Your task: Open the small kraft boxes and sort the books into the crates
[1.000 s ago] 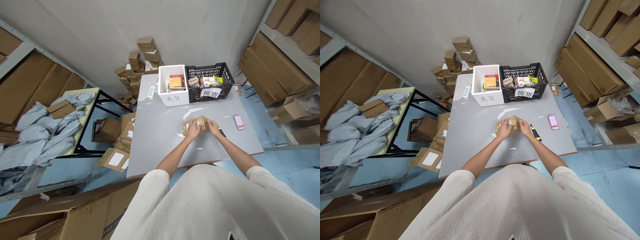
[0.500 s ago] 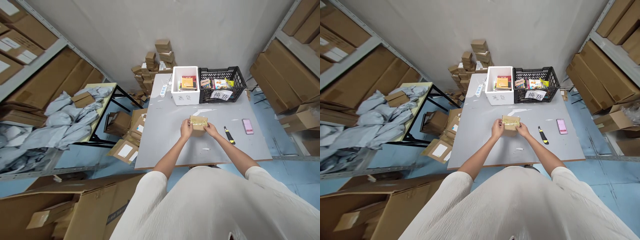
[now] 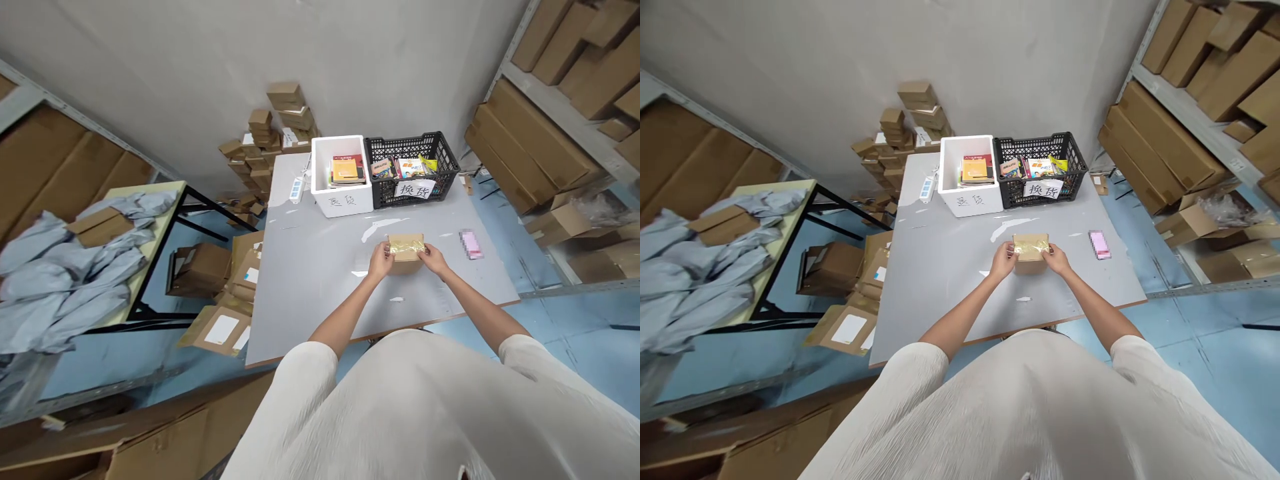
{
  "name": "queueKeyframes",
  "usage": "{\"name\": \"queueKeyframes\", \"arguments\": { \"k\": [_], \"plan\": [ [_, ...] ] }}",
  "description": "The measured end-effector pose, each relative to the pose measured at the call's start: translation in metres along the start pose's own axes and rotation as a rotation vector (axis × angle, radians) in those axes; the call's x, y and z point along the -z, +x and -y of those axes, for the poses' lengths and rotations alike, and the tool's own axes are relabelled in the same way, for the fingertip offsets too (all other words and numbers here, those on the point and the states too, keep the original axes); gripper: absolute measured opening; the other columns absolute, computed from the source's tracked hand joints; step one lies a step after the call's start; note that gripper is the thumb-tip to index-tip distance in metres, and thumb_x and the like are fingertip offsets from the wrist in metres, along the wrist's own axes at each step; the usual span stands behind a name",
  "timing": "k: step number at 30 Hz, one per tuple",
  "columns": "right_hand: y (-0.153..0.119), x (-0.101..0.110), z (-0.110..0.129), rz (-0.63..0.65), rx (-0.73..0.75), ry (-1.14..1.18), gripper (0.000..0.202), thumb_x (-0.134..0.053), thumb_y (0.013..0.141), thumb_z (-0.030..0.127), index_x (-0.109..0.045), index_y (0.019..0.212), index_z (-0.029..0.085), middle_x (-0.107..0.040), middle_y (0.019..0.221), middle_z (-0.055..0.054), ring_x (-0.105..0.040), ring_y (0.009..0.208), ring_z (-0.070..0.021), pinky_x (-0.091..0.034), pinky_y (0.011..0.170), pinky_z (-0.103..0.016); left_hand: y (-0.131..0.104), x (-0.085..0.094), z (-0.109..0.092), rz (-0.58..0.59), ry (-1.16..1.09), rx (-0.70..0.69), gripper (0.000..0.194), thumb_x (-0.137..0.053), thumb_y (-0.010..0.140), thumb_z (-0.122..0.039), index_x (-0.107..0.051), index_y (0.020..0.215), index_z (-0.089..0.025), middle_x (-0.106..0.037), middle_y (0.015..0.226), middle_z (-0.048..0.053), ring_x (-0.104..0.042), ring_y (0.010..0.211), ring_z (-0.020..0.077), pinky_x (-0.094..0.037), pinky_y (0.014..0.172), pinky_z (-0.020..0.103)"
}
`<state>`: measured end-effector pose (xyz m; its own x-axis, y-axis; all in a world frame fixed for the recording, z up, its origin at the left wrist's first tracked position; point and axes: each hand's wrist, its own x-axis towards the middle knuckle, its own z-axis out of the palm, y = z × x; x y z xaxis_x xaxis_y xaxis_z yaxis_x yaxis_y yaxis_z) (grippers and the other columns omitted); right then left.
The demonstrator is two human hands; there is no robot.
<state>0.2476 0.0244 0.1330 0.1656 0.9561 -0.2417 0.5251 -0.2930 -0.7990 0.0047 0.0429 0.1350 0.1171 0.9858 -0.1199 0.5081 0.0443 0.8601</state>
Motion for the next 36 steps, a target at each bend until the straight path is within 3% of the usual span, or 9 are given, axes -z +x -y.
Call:
{"name": "queueKeyframes", "arguments": {
  "k": [6,9,12,14,18,21,26,29,36],
  "plan": [
    [0.001,0.031,-0.019,-0.024,-0.016,0.0,0.044,-0.065,0.095,0.041,-0.075,0.133,0.022,-0.081,0.125,-0.009,-0.074,0.112,-0.027,-0.056,0.104,-0.039,0.003,-0.024,-0.02,0.05,0.125,-0.082,0.035,-0.059,0.1,-0.02,-0.067,0.134,-0.024,-0.065,0.133,0.012,-0.068,0.115,0.026,-0.057,0.105,0.043],
    [0.002,0.033,-0.023,-0.004,-0.01,0.013,0.045,-0.067,0.094,0.041,-0.074,0.135,0.023,-0.08,0.126,-0.009,-0.075,0.11,-0.0267,-0.057,0.103,-0.039,0.001,-0.03,-0.034,0.019,0.334,-0.186,0.038,-0.059,0.099,-0.017,-0.07,0.134,-0.026,-0.061,0.144,0.014,-0.058,0.137,0.033,-0.049,0.115,0.049],
    [0.003,0.028,-0.021,0.012,0.02,0.024,0.045,-0.067,0.096,0.043,-0.074,0.136,0.024,-0.081,0.124,-0.009,-0.075,0.109,-0.0266,-0.057,0.104,-0.04,-0.003,-0.038,-0.05,0.107,0.397,-0.303,0.038,-0.056,0.101,-0.016,-0.069,0.135,-0.027,-0.064,0.141,0.013,-0.058,0.136,0.0322,-0.047,0.115,0.047],
    [0.004,0.021,-0.019,0.02,0.066,0.05,0.043,-0.063,0.1,0.045,-0.075,0.136,0.025,-0.081,0.124,-0.008,-0.075,0.112,-0.0265,-0.056,0.107,-0.041,-0.007,-0.043,-0.058,0.145,0.41,-0.318,0.033,-0.054,0.106,-0.023,-0.069,0.135,-0.027,-0.067,0.135,0.012,-0.06,0.131,0.0314,-0.047,0.114,0.046],
    [0.009,0.004,-0.016,0.095,0.131,0.148,0.043,-0.055,0.104,0.044,-0.076,0.137,0.027,-0.079,0.132,-0.007,-0.075,0.114,-0.0253,-0.057,0.109,-0.042,-0.012,-0.038,-0.062,0.041,0.484,-0.164,0.039,-0.053,0.109,-0.051,-0.067,0.135,-0.025,-0.066,0.134,0.016,-0.058,0.132,0.0368,-0.044,0.115,0.05],
    [0.014,-0.011,-0.02,0.136,0.126,0.135,0.039,-0.06,0.1,0.038,-0.078,0.132,0.024,-0.078,0.136,-0.009,-0.075,0.116,-0.0249,-0.056,0.112,-0.043,-0.014,-0.021,-0.054,-0.012,0.498,-0.075,0.052,-0.063,0.102,-0.062,-0.064,0.138,-0.024,-0.063,0.138,0.018,-0.056,0.136,0.0398,-0.043,0.115,0.051],
    [0.012,-0.037,-0.031,0.127,-0.023,0.005,0.041,-0.069,0.092,0.03,-0.076,0.131,0.021,-0.076,0.133,-0.012,-0.075,0.111,-0.0244,-0.058,0.108,-0.042,-0.02,0.013,-0.028,-0.089,0.407,0.078,0.043,-0.065,0.102,-0.049,-0.063,0.139,-0.027,-0.062,0.142,0.016,-0.059,0.135,0.0382,-0.049,0.109,0.048],
    [0.007,-0.047,-0.033,0.136,-0.025,0.0,0.045,-0.068,0.092,0.029,-0.073,0.136,0.02,-0.075,0.134,-0.012,-0.074,0.113,-0.0246,-0.058,0.109,-0.043,-0.024,0.029,-0.008,-0.11,0.334,0.17,0.039,-0.059,0.105,-0.045,-0.062,0.139,-0.027,-0.062,0.144,0.016,-0.063,0.131,0.0372,-0.052,0.105,0.049],
    [0.0,-0.046,-0.04,0.054,0.01,0.034,0.038,-0.064,0.091,0.028,-0.076,0.127,0.023,-0.071,0.141,-0.01,-0.073,0.108,-0.0228,-0.056,0.111,-0.043,-0.028,0.038,0.026,-0.09,0.257,0.213,0.055,-0.064,0.102,-0.053,-0.056,0.151,-0.029,-0.061,0.145,0.017,-0.062,0.134,0.0356,-0.053,0.107,0.046]
  ]
}}
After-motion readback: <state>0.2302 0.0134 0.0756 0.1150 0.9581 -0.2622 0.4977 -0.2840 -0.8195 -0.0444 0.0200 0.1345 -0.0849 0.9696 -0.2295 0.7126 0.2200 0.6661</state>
